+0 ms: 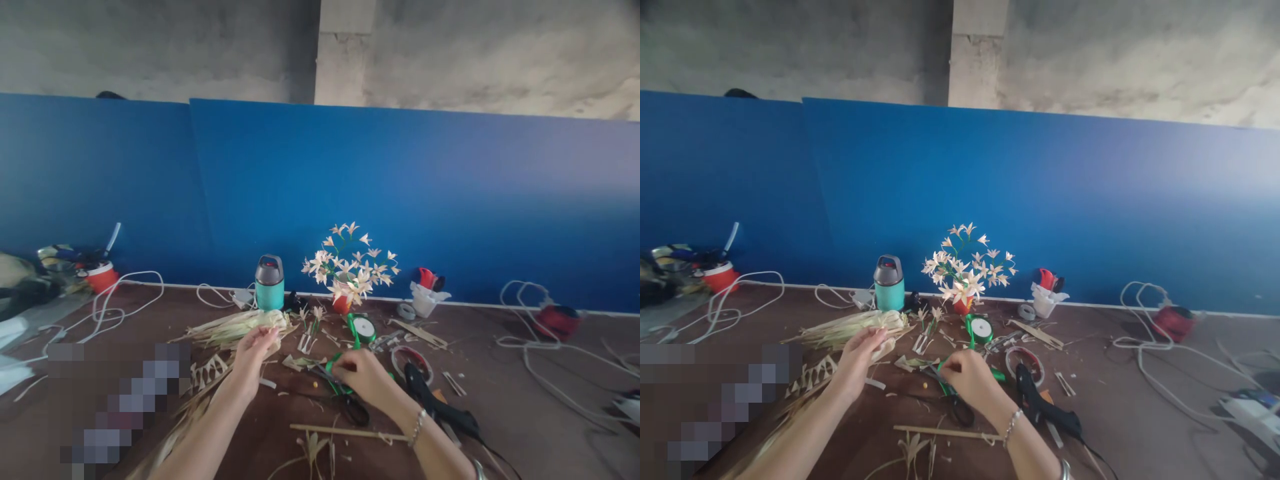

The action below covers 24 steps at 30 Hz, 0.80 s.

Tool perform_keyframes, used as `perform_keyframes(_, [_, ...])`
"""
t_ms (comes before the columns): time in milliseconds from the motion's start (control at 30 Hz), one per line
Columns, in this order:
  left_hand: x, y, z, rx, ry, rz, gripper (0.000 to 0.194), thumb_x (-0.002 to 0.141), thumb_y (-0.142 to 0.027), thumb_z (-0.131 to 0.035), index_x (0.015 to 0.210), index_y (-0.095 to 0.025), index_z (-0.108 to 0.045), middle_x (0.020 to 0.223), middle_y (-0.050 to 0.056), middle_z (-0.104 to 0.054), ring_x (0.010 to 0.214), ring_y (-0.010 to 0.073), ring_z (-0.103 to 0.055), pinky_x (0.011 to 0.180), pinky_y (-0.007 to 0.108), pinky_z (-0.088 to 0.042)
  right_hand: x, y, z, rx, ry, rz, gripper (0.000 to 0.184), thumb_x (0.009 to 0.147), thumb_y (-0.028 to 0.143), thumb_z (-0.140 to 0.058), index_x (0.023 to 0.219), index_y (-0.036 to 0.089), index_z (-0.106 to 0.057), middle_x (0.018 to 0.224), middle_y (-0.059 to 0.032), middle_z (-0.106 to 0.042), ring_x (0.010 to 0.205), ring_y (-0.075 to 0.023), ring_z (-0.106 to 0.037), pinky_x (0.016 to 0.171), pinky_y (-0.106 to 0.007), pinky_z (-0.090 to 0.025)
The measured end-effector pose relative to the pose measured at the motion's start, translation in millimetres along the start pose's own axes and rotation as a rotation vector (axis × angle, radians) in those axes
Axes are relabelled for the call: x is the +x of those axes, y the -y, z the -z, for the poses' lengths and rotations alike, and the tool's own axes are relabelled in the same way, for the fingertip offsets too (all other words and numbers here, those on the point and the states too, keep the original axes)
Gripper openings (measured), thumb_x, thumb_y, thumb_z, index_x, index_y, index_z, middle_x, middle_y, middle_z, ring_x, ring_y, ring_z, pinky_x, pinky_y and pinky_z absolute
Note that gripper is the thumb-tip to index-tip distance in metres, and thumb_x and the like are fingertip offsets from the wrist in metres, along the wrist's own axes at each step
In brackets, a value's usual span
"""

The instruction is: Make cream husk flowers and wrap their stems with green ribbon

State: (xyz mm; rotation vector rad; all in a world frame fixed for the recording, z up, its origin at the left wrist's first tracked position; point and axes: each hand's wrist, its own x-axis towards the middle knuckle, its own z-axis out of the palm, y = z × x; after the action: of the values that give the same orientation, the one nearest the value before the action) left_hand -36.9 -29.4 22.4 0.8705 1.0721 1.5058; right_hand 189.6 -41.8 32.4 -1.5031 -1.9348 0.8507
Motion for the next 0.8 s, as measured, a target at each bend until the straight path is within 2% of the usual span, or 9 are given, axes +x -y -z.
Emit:
perform_keyframes(67, [2.5, -0.1, 3.1, 0.025, -0.013, -0.022, 0.025, 0.058, -0.036, -0.073, 0.062, -0.015, -0.06, 0.057, -0.001, -0.055, 0.057, 0.011, -0.05, 0.06, 0.023, -0.042, -2.0, 6.5, -6.4, -0.084, 0.055, 0.051, 0.013, 0.063, 0.02, -0.057, 0.06, 0.019, -0.071, 0.063, -0.0039, -0.068, 0.064, -0.0198, -0.059, 0.061, -0.027, -0.038])
perform_keyframes(167, [3.3, -1.0, 4.4, 0.067, -0.03, -0.065, 0.024, 0.057, -0.035, -0.073, 0.058, -0.015, -0.059, 0.054, -0.003, -0.052, 0.053, 0.0091, -0.046, 0.056, 0.021, -0.039, -5.7, 15.8, -15.9, -0.3, 0.174, 0.127, 0.019, 0.06, 0.017, -0.058, 0.072, 0.022, -0.072, 0.075, -0.0047, -0.071, 0.074, -0.0213, -0.061, 0.066, -0.026, -0.039])
perform_keyframes(267, [0.9, -2.0, 3.4, 0.066, -0.03, -0.067, 0.024, 0.058, -0.035, -0.072, 0.056, -0.015, -0.058, 0.051, -0.004, -0.049, 0.051, 0.0081, -0.044, 0.054, 0.021, -0.038, -5.8, 22.1, -23.9, -0.449, 0.243, 0.165, 0.023, 0.059, 0.014, -0.056, 0.076, 0.018, -0.072, 0.084, -0.011, -0.07, 0.08, -0.025, -0.061, 0.067, -0.028, -0.039])
perform_keyframes(367, [-2.3, -3.3, 1.7, 0.058, -0.016, -0.06, 0.026, 0.057, -0.036, -0.072, 0.055, -0.015, -0.058, 0.05, -0.004, -0.048, 0.05, 0.0083, -0.043, 0.053, 0.022, -0.038, 0.7, 23.1, -27.4, -0.454, 0.253, 0.158, 0.02, 0.058, 0.009, -0.053, 0.066, 0.013, -0.071, 0.079, -0.0157, -0.069, 0.077, -0.0271, -0.062, 0.066, -0.03, -0.039])
perform_keyframes(467, [-3.6, -3.6, 0.7, 0.04, 0.002, -0.047, 0.026, 0.056, -0.036, -0.073, 0.055, -0.015, -0.058, 0.051, -0.004, -0.049, 0.049, 0.0084, -0.043, 0.052, 0.022, -0.038, 12.7, 18.0, -23.8, -0.388, 0.286, 0.149, 0.021, 0.057, 0.01, -0.054, 0.066, 0.015, -0.071, 0.071, -0.0095, -0.071, 0.07, -0.023, -0.062, 0.061, -0.026, -0.04])
perform_keyframes(600, [-1.8, -0.1, 1.8, 0.019, 0.036, -0.053, 0.023, 0.057, -0.035, -0.072, 0.058, -0.015, -0.061, 0.052, -0.003, -0.051, 0.049, 0.0083, -0.044, 0.052, 0.022, -0.037, 28.3, 8.1, -13.5, -0.233, 0.349, 0.131, 0.021, 0.063, 0.014, -0.051, 0.066, 0.016, -0.071, 0.059, -0.0008, -0.069, 0.056, -0.015, -0.06, 0.049, -0.02, -0.039])
perform_keyframes(800, [1.3, 8.4, 6.1, 0.044, 0.054, -0.091, 0.021, 0.062, -0.033, -0.07, 0.058, -0.015, -0.06, 0.053, -0.004, -0.052, 0.052, 0.0088, -0.044, 0.054, 0.022, -0.034, 33.6, 2.7, -9.0, -0.116, 0.293, 0.133, 0.019, 0.07, 0.016, -0.049, 0.063, 0.016, -0.067, 0.058, -0.0005, -0.068, 0.053, -0.0131, -0.056, 0.049, -0.02, -0.038])
